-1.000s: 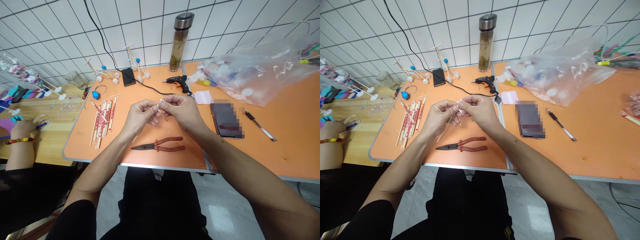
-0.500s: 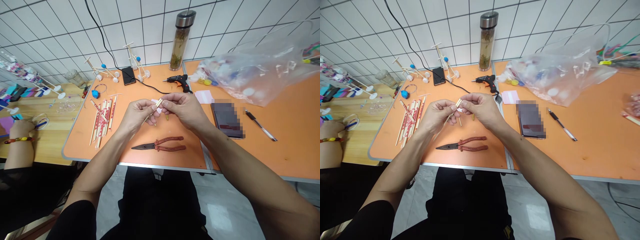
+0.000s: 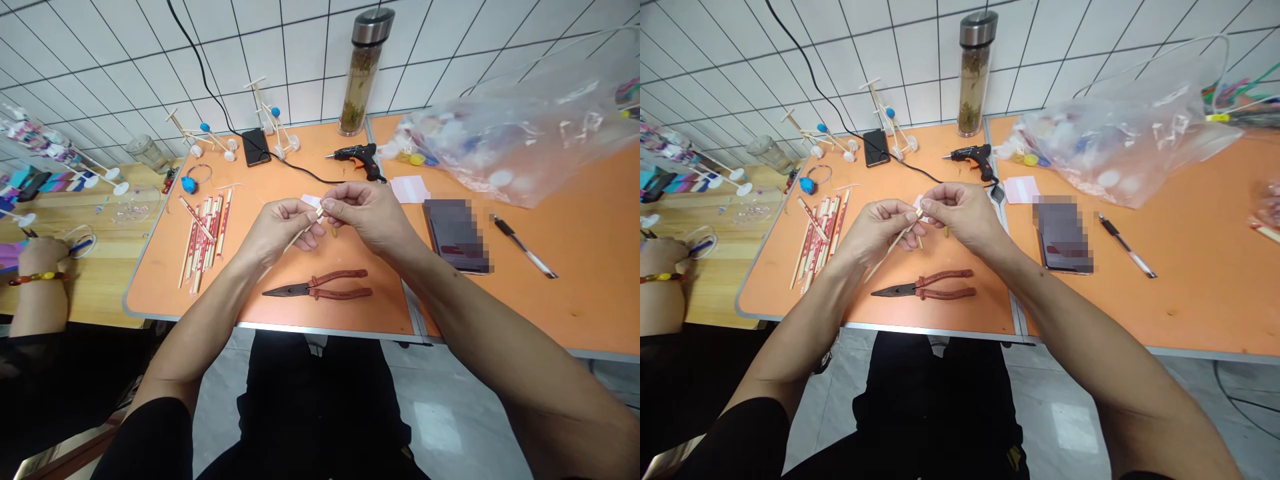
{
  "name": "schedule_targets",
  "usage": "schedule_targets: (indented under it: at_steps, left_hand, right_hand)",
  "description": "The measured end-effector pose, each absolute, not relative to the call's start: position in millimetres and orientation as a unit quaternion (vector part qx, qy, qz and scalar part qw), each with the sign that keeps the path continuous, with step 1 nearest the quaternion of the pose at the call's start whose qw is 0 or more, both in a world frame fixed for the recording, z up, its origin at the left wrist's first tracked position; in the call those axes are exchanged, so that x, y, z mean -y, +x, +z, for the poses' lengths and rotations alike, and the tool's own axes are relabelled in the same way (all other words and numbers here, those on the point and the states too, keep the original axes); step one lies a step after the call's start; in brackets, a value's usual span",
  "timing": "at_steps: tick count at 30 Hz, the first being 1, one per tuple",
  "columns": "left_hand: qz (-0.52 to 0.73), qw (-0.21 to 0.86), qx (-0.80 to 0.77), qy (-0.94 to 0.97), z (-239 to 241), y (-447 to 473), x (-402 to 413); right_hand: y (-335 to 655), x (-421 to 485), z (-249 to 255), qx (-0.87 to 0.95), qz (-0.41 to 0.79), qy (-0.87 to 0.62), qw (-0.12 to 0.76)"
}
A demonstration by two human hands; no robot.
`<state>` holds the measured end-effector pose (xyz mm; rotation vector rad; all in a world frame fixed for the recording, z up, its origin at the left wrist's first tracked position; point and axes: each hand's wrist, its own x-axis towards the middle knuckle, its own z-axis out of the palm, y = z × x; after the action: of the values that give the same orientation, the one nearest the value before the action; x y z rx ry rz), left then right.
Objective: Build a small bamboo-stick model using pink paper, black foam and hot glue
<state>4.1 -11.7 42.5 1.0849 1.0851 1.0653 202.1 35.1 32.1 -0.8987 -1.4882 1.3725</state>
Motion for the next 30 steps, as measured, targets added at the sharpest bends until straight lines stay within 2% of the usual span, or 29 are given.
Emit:
schedule_targets:
  at_steps: [7,13,23,26,30]
  left_hand:
    - [0.439,0.569,-0.477,0.506,42,-4,9]
    - [0.379,0.514,-0.490,0.593,48,-13,9]
    - [0.175,0.180,-0.544,0.801,53,-17,16]
    - [0.127,0.130,-0.551,0.815,56,-17,18]
    - [0.112,0.092,-0.556,0.818,54,-19,19]
  right_hand:
    - [204,-40,30,0.621,0.511,-0.366,0.468]
    - [222,-43,49,0.779,0.389,-0.359,0.336]
    - [227,-46,34,0.922,0.198,-0.286,0.170]
    - [224,-43,36,0.933,0.175,-0.290,0.120]
    - [220,-40,37,0.933,0.156,-0.298,0.127]
